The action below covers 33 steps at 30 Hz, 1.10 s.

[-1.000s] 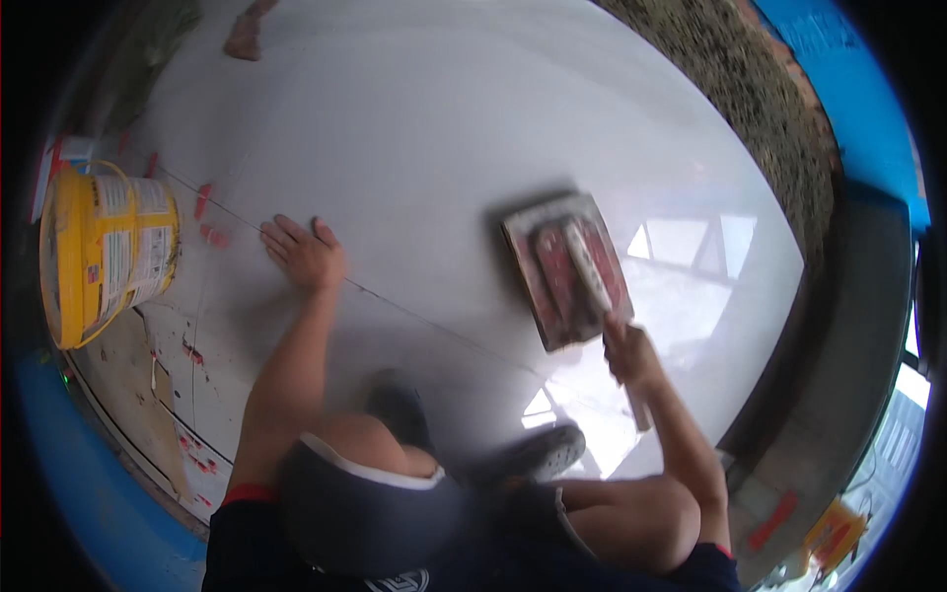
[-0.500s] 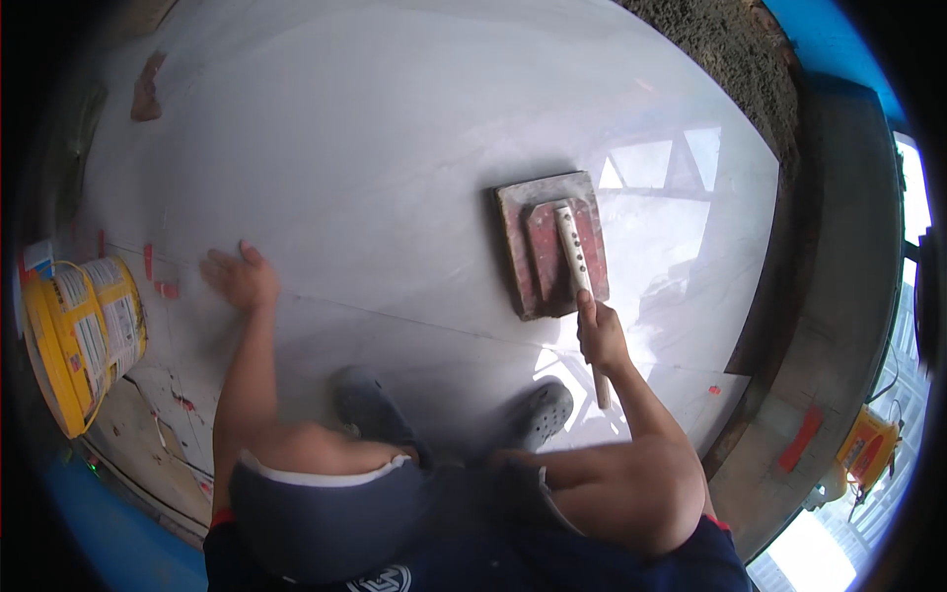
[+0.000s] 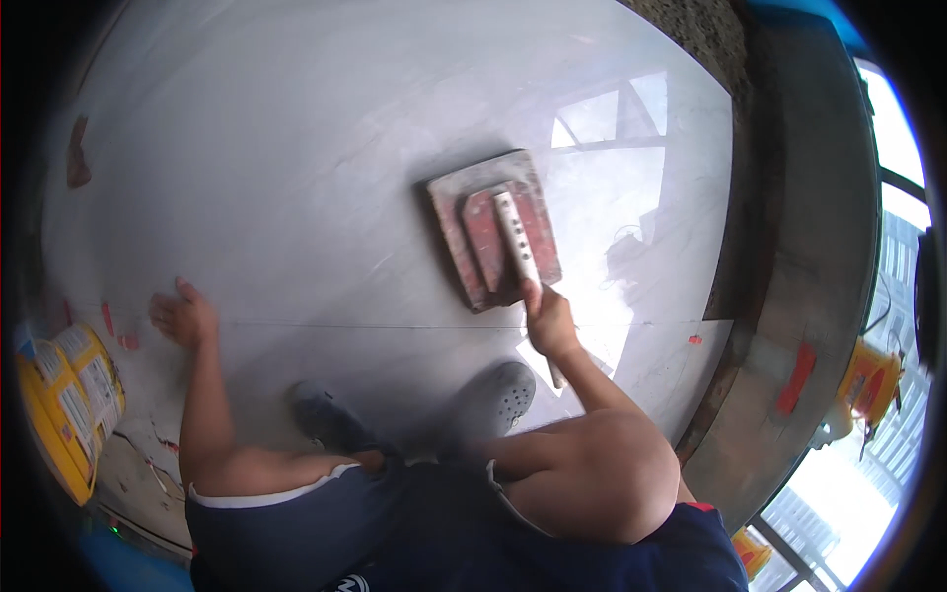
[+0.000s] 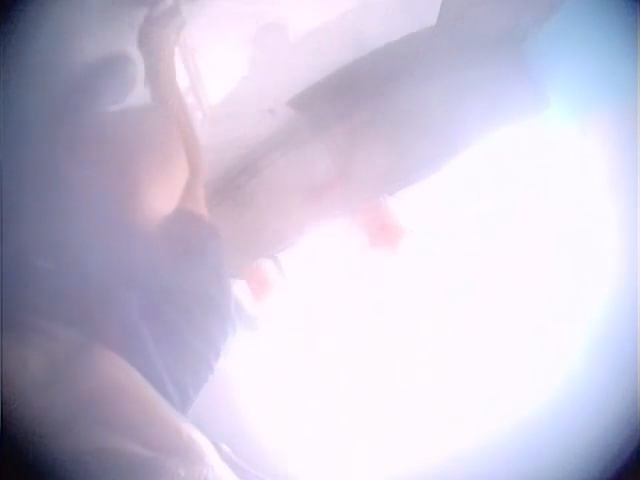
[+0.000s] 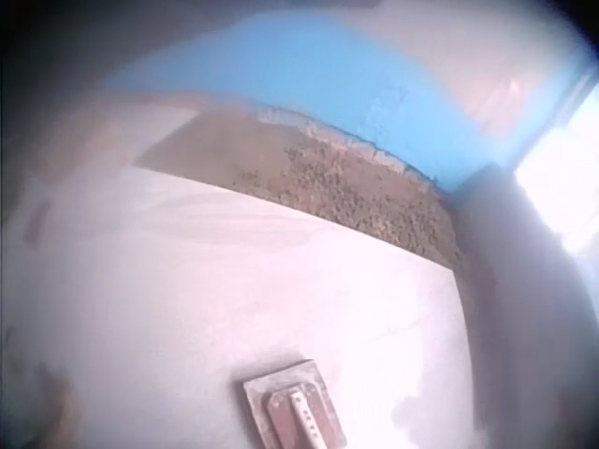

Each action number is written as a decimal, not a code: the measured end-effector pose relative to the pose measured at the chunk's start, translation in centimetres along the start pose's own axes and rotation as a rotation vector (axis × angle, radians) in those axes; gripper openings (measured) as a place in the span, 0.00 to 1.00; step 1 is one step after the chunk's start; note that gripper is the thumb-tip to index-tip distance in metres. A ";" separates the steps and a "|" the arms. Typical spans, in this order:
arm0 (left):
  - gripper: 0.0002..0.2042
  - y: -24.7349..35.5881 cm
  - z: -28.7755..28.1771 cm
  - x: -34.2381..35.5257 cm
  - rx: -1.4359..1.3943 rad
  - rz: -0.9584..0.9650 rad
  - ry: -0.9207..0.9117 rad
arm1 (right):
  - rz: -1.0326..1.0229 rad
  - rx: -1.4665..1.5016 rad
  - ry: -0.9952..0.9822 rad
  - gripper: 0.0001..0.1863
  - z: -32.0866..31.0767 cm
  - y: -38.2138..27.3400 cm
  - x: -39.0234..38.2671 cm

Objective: The person carries a large tile coated with mortar, positions it onto the floor, and taps it into place using a hand float.

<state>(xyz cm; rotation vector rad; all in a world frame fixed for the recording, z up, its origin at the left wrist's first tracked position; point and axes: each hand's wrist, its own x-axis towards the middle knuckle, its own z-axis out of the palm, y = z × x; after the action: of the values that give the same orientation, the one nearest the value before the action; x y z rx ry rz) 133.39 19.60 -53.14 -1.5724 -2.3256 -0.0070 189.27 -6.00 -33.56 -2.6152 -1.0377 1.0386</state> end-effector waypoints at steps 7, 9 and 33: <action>0.39 1.8 -3.0 3.1 0.285 0.006 -0.228 | -0.098 0.346 -0.233 0.45 5.9 -2.1 2.1; 0.35 4.2 -6.5 6.2 0.609 0.402 -0.470 | -0.134 0.430 -0.252 0.47 4.0 -2.9 1.8; 0.38 47.9 -19.7 -10.4 -0.393 0.174 -0.235 | 0.278 0.515 -0.156 0.37 -11.4 -6.9 16.9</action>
<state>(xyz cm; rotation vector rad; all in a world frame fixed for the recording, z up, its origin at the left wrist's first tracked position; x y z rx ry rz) 185.44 25.19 -45.97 -2.0616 -2.4636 -0.2674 201.67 11.42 -31.83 -2.3104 -0.3552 1.3689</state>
